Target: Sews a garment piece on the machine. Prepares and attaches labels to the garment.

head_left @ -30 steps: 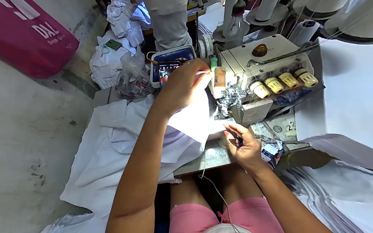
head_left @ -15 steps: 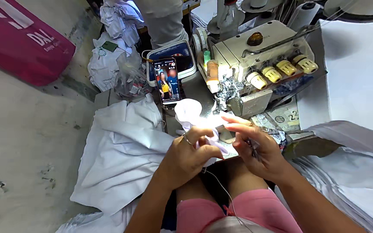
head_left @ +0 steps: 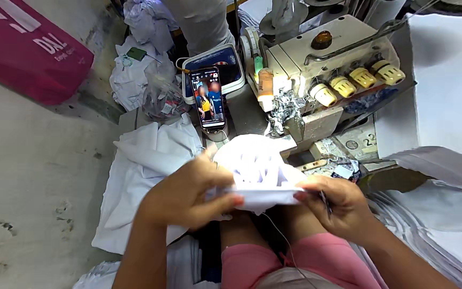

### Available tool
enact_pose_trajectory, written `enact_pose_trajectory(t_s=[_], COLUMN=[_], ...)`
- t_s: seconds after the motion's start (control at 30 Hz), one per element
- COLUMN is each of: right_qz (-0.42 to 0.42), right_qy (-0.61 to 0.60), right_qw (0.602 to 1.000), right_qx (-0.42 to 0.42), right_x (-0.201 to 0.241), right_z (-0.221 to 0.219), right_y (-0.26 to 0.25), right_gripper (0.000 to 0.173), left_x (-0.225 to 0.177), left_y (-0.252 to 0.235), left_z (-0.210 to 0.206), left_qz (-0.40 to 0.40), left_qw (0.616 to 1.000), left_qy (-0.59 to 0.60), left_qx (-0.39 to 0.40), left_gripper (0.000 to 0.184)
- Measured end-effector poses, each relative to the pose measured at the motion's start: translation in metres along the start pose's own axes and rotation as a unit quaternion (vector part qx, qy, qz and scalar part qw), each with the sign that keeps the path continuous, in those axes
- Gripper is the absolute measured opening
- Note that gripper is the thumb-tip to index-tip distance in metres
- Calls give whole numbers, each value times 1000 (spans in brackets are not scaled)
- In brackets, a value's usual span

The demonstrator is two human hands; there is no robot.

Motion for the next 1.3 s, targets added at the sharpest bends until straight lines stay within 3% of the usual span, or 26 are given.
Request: enact_pose_trajectory(t_s=[0.07, 0.1, 0.2, 0.27, 0.37, 0.43, 0.57, 0.8, 0.87, 0.97, 1.0, 1.07, 1.1, 1.13, 1.2, 1.23, 1.3], right_qz=[-23, -38, -171, -304, -383, -377, -312, -277, -285, -321, -330, -330, -319, -307, -301, -316, -359], right_qy=[-86, -125, -180, -169, -130, -91, -24, -29, -36, -94, -115, -129, -122, -110, -88, -84, -84], right_qw=[995, 990, 967, 937, 914, 918, 922, 898, 896, 902, 907, 916, 922, 928, 931, 926, 911], right_qx=[37, 55, 52, 33, -24, -87, -230, -340, -338, -272, -237, -188, -182, -183, -188, -190, -184], right_x=[16, 22, 19, 3, -18, -27, -42, -52, -52, -55, -57, -57, -54, -51, -50, -52, -57], right_z=[-8, -15, -37, -45, -48, -49, -49, -60, -62, -55, -49, -37, -32, -28, -27, -29, -32], right_y=[7, 12, 20, 19, 13, 8, -1, -4, -3, 5, 9, 16, 19, 20, 20, 20, 20], right_gripper=[19, 19, 21, 23, 23, 23, 18, 12, 12, 10, 10, 11, 11, 10, 11, 11, 13], left_x=[-15, -15, 22, 50, 72, 81, 92, 87, 87, 96, 93, 84, 77, 68, 47, 39, 41], left_y=[2, 0, -21, -44, -84, -107, -133, -152, -146, -102, -78, -27, -8, 5, 18, 19, 19], left_z=[20, 26, 21, 4, -23, -38, -50, -63, -62, -61, -63, -71, -75, -74, -67, -66, -77], left_qz=[-20, -4, 106, 194, 316, 384, 440, 493, 500, 443, 434, 420, 418, 424, 430, 415, 401], left_qw=[978, 974, 990, 978, 944, 918, 892, 855, 853, 886, 893, 898, 896, 898, 902, 900, 887], left_qy=[204, 220, 75, 9, -56, -70, -101, -163, -146, -45, 12, 132, 148, 114, -36, -111, -198], left_qx=[39, 43, 60, 80, 81, 69, 20, -13, -46, -127, -121, -23, 21, 36, -23, -72, -115], left_gripper=[31, 27, 21, 12, 22, 28, 37, 33, 38, 60, 66, 72, 63, 50, 43, 48, 75])
Point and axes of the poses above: each hand's wrist, its own y-axis away from the middle knuckle, its own z-axis out of the back of the hand, x = y × z, the point moved 2 cm from there along -y, towards the middle knuckle, and after that the axes turned 1 degree about -z, right-handed, at the moved point
